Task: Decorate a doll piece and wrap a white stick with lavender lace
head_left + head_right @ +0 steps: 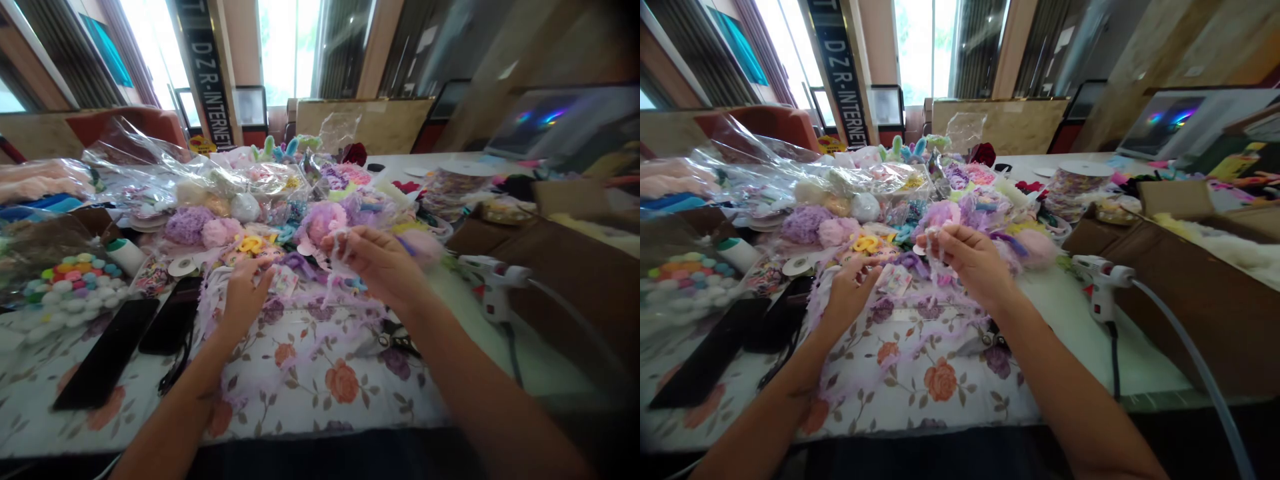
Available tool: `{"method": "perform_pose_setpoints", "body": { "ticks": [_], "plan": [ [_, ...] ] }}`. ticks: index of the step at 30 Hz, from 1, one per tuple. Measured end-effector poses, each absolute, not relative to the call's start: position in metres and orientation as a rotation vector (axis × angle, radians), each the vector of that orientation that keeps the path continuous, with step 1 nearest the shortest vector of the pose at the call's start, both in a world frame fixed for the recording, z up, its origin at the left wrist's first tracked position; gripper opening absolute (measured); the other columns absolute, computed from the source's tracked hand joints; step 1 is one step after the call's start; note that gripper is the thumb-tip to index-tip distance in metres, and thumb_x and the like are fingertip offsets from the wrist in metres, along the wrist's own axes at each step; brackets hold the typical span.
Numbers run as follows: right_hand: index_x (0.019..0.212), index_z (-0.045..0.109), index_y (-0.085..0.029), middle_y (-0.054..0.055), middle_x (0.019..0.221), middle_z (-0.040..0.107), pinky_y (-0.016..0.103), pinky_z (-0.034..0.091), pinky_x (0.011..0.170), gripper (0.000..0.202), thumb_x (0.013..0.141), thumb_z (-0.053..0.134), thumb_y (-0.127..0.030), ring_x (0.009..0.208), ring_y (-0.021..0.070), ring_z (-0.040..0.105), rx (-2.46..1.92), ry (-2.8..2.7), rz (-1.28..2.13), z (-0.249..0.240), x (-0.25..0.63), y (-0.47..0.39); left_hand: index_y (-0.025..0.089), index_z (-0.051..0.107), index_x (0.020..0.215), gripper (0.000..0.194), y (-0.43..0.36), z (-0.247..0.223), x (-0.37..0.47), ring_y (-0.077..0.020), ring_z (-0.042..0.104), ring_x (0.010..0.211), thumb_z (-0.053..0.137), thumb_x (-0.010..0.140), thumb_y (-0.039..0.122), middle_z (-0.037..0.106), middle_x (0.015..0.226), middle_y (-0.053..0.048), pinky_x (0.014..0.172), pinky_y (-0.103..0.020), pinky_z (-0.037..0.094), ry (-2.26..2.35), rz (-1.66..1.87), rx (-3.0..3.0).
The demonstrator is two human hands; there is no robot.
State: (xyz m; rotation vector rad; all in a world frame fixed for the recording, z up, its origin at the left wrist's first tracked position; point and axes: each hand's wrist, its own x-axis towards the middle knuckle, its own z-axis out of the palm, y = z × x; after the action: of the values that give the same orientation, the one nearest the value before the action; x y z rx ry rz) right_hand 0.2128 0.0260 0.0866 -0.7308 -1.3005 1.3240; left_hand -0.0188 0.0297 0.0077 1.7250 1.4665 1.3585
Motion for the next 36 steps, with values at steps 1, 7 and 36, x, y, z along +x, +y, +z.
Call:
{"method": "perform_pose_setpoints", "body": {
  "ticks": [1,7,36],
  "plan": [
    [0.078,0.070,-0.023,0.001,0.083,0.071,0.031,0.048,0.079,0.014,0.081,0.069,-0.037,0.080,0.0154,0.064,-0.755,-1.337,1.305,0.085,0.207,0.023,0.019,0.068,0.103,0.030,0.025,0.012,-0.015,-0.0185,0.059,0.080,0.063,0.082,0.040,0.068,0.101,-0.009,0.068,-0.029,0.048,1.324,1.299,1.682],
    [0.076,0.069,-0.019,0.000,0.075,0.064,0.028,0.046,0.070,0.017,0.080,0.070,-0.035,0.071,0.0130,0.058,-0.732,-1.520,1.303,0.084,0.169,0.009,0.017,0.066,0.098,0.036,0.006,0.021,-0.004,-0.0075,0.047,0.053,0.076,0.071,0.040,0.062,0.071,-0.001,0.047,-0.020,0.036,0.699,0.906,1.351],
    [0.071,0.064,-0.016,0.002,0.072,0.065,0.025,0.034,0.056,0.026,0.077,0.070,-0.041,0.060,0.0109,0.049,-0.957,-1.487,1.639,0.022,0.185,0.011,0.013,0.072,0.092,0.015,0.022,0.030,-0.022,-0.0229,0.065,0.107,0.061,0.087,0.022,0.072,0.107,-0.010,0.092,-0.033,0.055,0.548,1.351,0.715]
  ]
}}
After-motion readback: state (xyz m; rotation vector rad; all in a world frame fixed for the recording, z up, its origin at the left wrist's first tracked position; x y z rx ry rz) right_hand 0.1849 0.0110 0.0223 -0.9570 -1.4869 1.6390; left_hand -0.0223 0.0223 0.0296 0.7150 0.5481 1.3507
